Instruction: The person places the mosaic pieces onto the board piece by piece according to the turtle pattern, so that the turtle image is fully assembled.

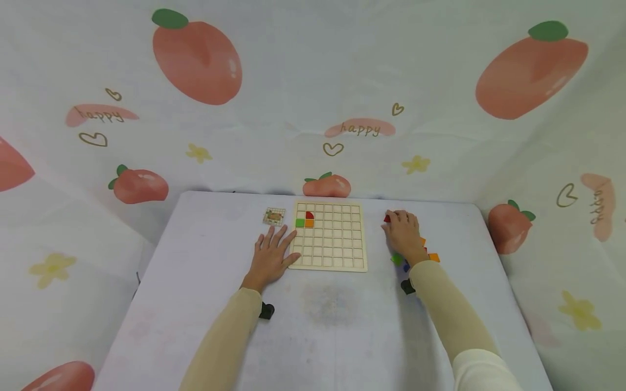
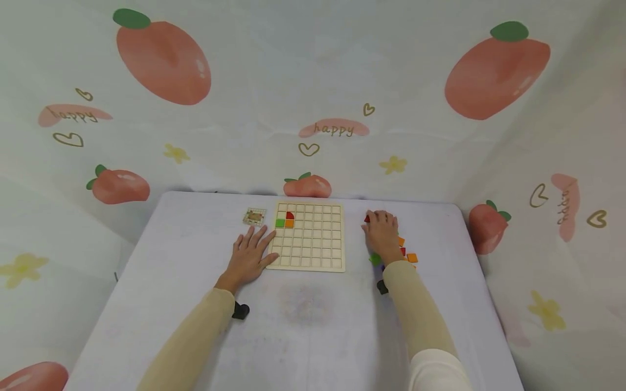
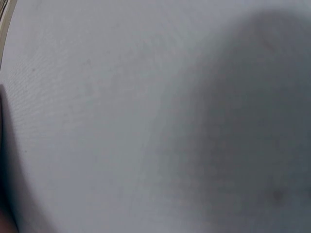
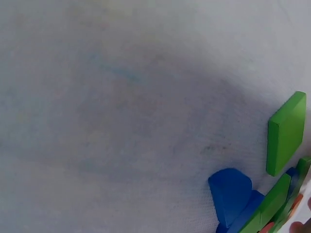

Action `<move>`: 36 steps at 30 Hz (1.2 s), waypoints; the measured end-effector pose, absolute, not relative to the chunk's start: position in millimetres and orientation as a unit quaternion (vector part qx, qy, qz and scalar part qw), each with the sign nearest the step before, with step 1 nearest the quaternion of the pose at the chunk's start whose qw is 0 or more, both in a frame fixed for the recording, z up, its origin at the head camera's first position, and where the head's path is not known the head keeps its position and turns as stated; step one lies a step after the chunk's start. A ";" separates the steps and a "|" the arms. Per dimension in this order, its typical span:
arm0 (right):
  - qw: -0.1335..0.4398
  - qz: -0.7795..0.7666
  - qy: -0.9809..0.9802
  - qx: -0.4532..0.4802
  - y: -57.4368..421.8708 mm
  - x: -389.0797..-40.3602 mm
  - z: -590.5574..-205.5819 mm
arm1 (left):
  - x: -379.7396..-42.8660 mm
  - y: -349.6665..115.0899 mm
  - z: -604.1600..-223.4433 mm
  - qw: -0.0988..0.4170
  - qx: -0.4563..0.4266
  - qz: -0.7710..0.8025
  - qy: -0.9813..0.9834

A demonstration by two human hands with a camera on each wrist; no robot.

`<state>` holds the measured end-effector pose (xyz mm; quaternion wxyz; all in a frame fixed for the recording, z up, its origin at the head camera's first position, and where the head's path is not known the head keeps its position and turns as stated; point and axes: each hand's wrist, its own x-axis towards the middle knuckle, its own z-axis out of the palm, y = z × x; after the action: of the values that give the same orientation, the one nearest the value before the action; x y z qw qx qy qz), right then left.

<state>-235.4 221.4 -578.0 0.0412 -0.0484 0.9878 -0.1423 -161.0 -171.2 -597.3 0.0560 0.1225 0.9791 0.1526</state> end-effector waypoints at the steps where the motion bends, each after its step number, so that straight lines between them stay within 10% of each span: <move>1: 0.033 -0.140 0.988 -0.049 222.0 -234.4 -576.9 | -161.1 -170.7 -597.5 0.057 0.123 0.155 0.979; 36: 0.024 -0.347 0.938 -0.001 180.4 -232.0 -562.0 | -164.2 -172.8 -598.2 0.084 0.121 0.150 0.978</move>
<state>-232.0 180.4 -562.0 0.0241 -0.0014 0.9376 -0.3470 -164.2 -172.8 -598.2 0.0835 0.1208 0.9777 0.1498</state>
